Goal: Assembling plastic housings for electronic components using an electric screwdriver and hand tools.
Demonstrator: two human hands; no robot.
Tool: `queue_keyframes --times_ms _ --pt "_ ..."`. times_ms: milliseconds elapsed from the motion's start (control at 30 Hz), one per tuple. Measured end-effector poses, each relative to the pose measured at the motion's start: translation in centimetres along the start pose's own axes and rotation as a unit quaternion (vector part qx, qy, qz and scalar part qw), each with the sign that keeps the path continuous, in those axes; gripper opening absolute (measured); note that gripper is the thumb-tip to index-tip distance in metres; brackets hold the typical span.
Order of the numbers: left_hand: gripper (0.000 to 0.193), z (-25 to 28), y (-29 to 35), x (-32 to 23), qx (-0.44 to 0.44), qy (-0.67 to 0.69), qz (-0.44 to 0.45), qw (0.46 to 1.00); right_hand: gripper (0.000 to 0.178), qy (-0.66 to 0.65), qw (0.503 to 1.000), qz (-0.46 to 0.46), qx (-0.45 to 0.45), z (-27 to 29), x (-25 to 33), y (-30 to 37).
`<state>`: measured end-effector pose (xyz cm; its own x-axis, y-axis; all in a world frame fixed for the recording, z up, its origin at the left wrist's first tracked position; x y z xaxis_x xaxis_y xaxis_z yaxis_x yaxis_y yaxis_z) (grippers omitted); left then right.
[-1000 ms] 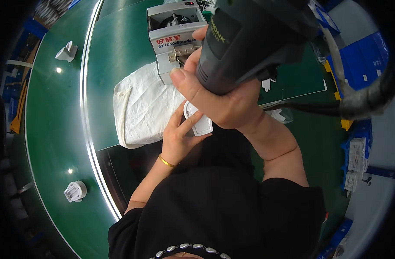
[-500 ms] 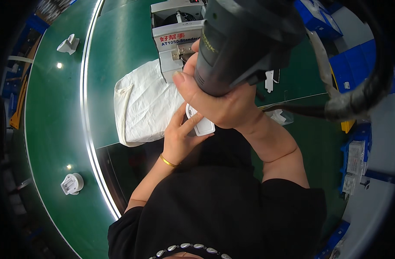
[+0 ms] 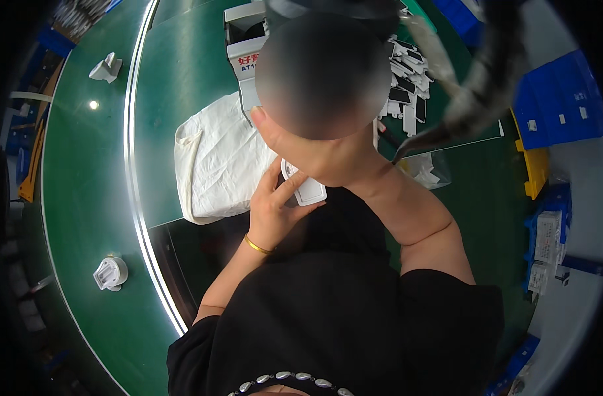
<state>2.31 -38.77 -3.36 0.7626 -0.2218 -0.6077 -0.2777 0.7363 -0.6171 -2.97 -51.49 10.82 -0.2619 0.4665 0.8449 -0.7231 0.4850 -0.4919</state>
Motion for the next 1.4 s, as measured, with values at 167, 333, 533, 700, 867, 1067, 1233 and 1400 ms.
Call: queue_keyframes --times_ms 167,333,533,700,867,1067,1233,1400 --pt "0.068 -0.2 -0.5 -0.7 0.015 0.005 0.008 1.0 0.047 -0.051 0.999 -0.006 0.011 1.2 -0.2 -0.1" --pt "0.052 -0.1 -0.4 -2.0 0.039 -0.178 -0.16 0.97 0.047 -0.175 0.97 -0.056 -0.162 8.4 -1.8 -1.5" --pt "0.043 4.2 -2.5 -2.8 0.174 -0.117 -0.109 0.972 0.036 0.02 0.903 -0.276 -0.327 26.1 -12.4 -1.0" --pt "0.045 8.7 -1.1 0.8 0.064 -0.105 0.022 0.992 0.037 0.063 0.843 -0.349 -0.403 34.3 -21.7 3.3" --pt "0.042 18.5 -0.3 9.6 -0.28 -0.169 0.117 0.938 0.036 0.158 0.828 -0.379 -0.381 37.1 -24.7 4.2" --pt "0.052 33.8 6.6 28.8 -0.388 -0.357 0.266 0.807 0.046 0.176 0.834 -0.378 -0.363 33.9 -24.3 1.8" --pt "0.067 32.3 4.5 28.4 -0.321 -0.24 0.359 0.843 0.06 0.136 0.864 -0.323 -0.362 35.6 -24.7 3.5" --pt "0.08 32.5 3.8 19.9 -0.181 -0.429 0.263 0.845 0.069 0.155 0.863 -0.295 -0.381 35.7 -23.9 5.1"
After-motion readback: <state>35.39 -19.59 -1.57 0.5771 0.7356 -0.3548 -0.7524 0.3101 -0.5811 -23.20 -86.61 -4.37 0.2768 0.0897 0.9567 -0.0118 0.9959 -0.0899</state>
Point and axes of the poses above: each hand's wrist, its own y-axis away from the middle knuckle, its own z-axis out of the back of the hand, x = y × z, the point moved 3 cm from there along -y, towards the middle knuckle, and after that the axes turned 8 degrees about -z, right-handed, at the moved point
